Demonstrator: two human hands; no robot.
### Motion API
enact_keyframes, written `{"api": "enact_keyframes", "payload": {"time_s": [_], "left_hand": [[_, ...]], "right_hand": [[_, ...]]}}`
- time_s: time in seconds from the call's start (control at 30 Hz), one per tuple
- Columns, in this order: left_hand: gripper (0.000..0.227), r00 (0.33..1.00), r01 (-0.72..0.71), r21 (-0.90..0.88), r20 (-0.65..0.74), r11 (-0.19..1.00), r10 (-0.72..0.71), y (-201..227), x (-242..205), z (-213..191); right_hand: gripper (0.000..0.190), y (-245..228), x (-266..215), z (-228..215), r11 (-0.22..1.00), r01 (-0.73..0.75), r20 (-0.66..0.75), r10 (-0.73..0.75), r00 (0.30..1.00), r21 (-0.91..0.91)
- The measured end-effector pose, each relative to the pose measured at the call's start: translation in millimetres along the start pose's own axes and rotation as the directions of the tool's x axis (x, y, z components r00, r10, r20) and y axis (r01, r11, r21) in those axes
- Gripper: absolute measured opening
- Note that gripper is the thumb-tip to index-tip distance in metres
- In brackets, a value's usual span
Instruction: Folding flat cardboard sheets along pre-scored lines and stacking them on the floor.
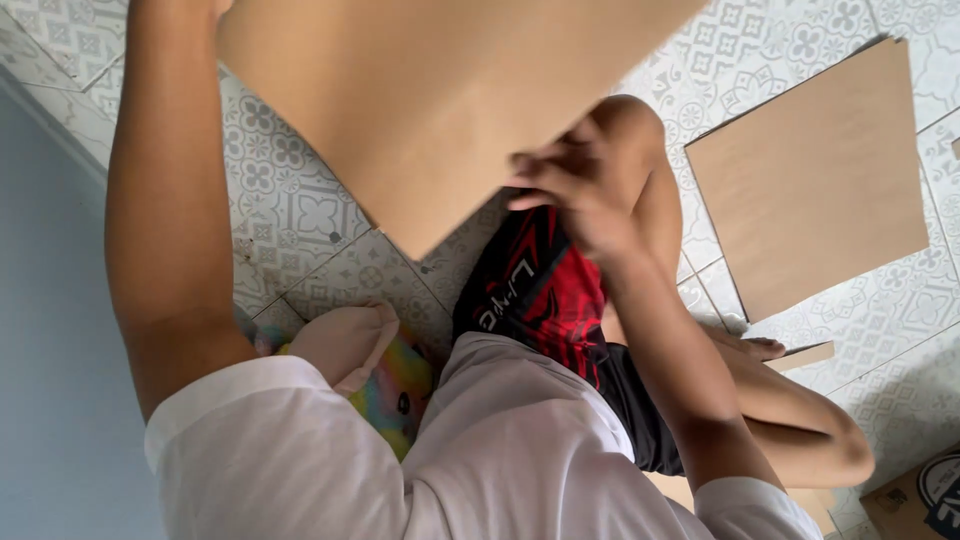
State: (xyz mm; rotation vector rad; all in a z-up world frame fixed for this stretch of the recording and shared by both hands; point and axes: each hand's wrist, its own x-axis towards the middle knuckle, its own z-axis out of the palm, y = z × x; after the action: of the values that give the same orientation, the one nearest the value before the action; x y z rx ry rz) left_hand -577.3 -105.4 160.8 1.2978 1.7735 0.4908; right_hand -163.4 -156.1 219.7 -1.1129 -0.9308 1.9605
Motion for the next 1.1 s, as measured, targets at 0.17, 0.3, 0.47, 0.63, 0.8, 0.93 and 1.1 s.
{"api": "enact_keyframes", "payload": {"time_s": [0.17,0.3,0.47,0.63,0.8,0.93,1.1], "left_hand": [[0.045,0.991,0.113,0.2,-0.086,0.973,-0.098,-29,12,2],[0.051,0.941,-0.319,0.075,-0.096,0.945,0.326,-3,-6,33],[0.046,0.923,-0.304,0.307,-0.14,0.902,0.359,-28,11,60],[0.066,0.875,-0.284,0.36,-0.282,0.889,0.394,-33,10,71],[0.069,0.846,-0.333,0.431,-0.255,0.838,0.468,-36,9,73],[0.065,0.804,-0.352,0.519,-0.258,0.779,0.536,-16,14,71],[0.071,0.908,-0.237,0.397,-0.234,0.887,0.348,-36,14,79]], "right_hand": [[0.052,36,18,39,0.971,-0.188,0.145,0.21,0.967,-0.15],[0.042,25,18,17,0.505,-0.005,0.072,0.133,0.988,-0.863],[0.038,-4,55,10,0.064,0.417,0.351,-0.436,0.829,-0.906],[0.083,24,110,-22,-0.328,0.223,0.364,-0.471,0.804,-0.918],[0.067,-23,109,3,-0.292,0.262,0.383,-0.518,0.765,-0.92],[0.088,-6,150,-20,-0.349,0.227,0.347,-0.334,0.876,-0.909],[0.099,26,184,-64,-0.431,0.127,0.287,-0.33,0.899,-0.893]]}}
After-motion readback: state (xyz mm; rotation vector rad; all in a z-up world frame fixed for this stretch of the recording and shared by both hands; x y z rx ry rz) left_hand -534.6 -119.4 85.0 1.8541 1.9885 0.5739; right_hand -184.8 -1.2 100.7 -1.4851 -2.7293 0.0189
